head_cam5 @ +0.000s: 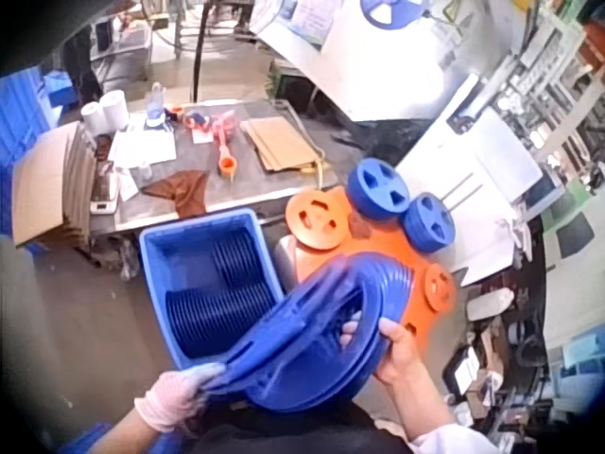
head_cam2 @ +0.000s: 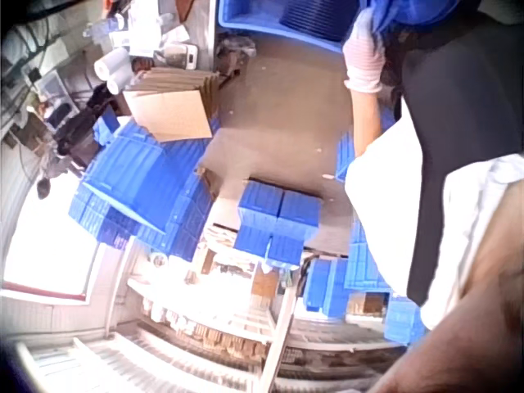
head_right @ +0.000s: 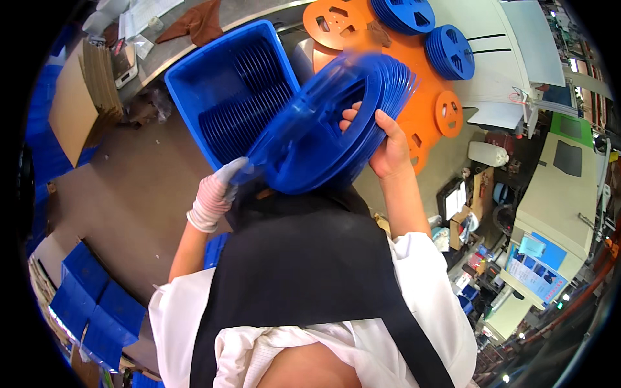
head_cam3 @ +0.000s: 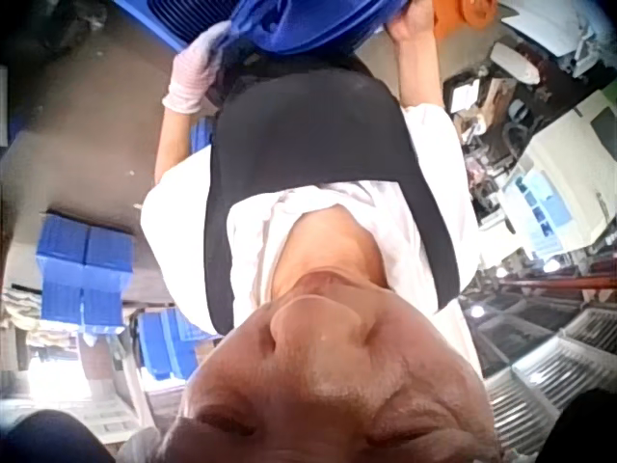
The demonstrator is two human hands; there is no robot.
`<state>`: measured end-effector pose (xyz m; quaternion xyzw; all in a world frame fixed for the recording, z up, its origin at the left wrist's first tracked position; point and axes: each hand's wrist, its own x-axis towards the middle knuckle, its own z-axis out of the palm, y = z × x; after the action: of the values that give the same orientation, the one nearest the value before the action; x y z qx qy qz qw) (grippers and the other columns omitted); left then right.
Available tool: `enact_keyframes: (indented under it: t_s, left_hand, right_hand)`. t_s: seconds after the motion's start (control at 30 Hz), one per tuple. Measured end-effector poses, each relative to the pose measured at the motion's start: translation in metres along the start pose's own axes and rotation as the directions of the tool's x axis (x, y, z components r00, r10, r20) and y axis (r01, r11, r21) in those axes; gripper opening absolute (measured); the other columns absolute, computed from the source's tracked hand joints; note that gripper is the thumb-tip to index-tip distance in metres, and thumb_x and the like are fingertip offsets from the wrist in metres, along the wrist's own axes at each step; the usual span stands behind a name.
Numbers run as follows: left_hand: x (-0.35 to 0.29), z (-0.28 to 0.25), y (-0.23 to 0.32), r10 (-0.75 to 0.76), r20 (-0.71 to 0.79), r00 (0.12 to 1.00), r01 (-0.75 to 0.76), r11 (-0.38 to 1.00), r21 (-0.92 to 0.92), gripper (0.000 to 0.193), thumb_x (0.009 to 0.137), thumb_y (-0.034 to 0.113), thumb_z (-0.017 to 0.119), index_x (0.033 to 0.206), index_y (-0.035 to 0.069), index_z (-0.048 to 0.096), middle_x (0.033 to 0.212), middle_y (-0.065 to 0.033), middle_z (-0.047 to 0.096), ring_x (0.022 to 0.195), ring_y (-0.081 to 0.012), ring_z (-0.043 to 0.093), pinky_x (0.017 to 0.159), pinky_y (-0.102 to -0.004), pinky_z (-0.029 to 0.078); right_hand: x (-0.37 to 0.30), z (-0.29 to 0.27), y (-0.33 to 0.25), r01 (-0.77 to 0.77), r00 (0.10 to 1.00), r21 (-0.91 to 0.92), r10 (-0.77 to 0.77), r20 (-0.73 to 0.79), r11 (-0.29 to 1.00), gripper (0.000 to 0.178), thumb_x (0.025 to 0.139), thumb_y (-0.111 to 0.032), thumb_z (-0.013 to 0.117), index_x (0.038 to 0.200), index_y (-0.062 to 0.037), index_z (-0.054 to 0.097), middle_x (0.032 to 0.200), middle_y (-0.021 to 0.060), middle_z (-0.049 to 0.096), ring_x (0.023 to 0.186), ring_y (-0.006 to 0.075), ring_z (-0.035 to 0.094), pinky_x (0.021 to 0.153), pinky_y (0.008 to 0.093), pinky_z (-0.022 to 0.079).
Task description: The person repeatedly picks up blue circular plastic parts from a bin and stacks them onto a growing pile on the table. They handle the parts one at a time, aligning and placing them carefully. The person also briefly handles a cardboard box and adjusts the stack of parts.
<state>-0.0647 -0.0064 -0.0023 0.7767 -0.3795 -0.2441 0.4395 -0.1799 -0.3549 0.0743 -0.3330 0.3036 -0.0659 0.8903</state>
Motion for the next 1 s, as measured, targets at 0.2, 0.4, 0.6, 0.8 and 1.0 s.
enact_keyframes:
  t_s: [0.2,0.4,0.6,0.8,1.0]
  left_hand:
    - [-0.029,-0.018,-0.009,-0.526,-0.048,0.849,0.142,0.315,-0.939,0.034,0.092,0.007,0.065,0.125,0.003,0.057,0.110,-0.0123,0.066,0.107,-0.0269,0.065,0.081,-0.0364,0.060]
    - [-0.043,-0.003,-0.038,-0.582,-0.044,0.812,0.009,0.089,-0.996,0.043,0.088,0.014,0.072,0.124,-0.001,0.054,0.115,-0.0167,0.062,0.110,-0.0335,0.063,0.084,-0.0475,0.062]
    - [-0.036,-0.005,-0.049,-0.663,-0.011,0.749,0.078,0.105,-0.991,0.040,0.091,0.013,0.067,0.126,-0.001,0.052,0.115,-0.0164,0.062,0.109,-0.0317,0.064,0.085,-0.0465,0.061]
    - [0.005,0.003,-0.107,-0.801,-0.094,0.591,0.332,0.348,-0.877,0.032,0.096,0.010,0.054,0.126,-0.001,0.052,0.114,-0.0140,0.064,0.101,-0.0235,0.065,0.078,-0.0375,0.059]
    - [0.087,0.031,-0.183,-0.857,-0.174,0.485,0.555,0.455,-0.696,0.031,0.096,0.011,0.056,0.126,0.004,0.055,0.111,-0.0124,0.064,0.095,-0.0235,0.066,0.074,-0.0377,0.059]
  right_hand:
    - [-0.016,-0.017,0.003,-0.061,0.995,-0.044,0.057,-0.083,0.997,0.041,0.087,-0.026,0.066,0.117,0.0008,0.057,0.099,0.0156,0.067,0.092,0.0308,0.067,0.087,0.0448,0.054]
    - [-0.022,-0.032,-0.003,-0.025,0.997,-0.011,0.024,-0.077,1.000,0.040,0.088,-0.025,0.065,0.118,0.0003,0.058,0.100,0.0152,0.069,0.091,0.0291,0.068,0.089,0.0448,0.054]
    - [-0.028,-0.036,-0.007,0.021,0.997,-0.043,-0.024,-0.077,0.999,0.041,0.090,-0.026,0.063,0.120,0.0009,0.055,0.102,0.0144,0.068,0.091,0.0281,0.068,0.087,0.0442,0.055]
    - [-0.031,-0.035,-0.005,0.038,0.988,-0.086,-0.050,-0.145,0.996,0.045,0.087,-0.025,0.067,0.121,0.0009,0.054,0.102,0.0153,0.068,0.093,0.0291,0.068,0.089,0.0447,0.054]
    - [-0.036,-0.040,-0.005,0.060,0.976,-0.084,-0.076,-0.203,0.995,0.047,0.086,-0.026,0.069,0.121,0.0000,0.054,0.105,0.0154,0.067,0.095,0.0293,0.067,0.091,0.0449,0.053]
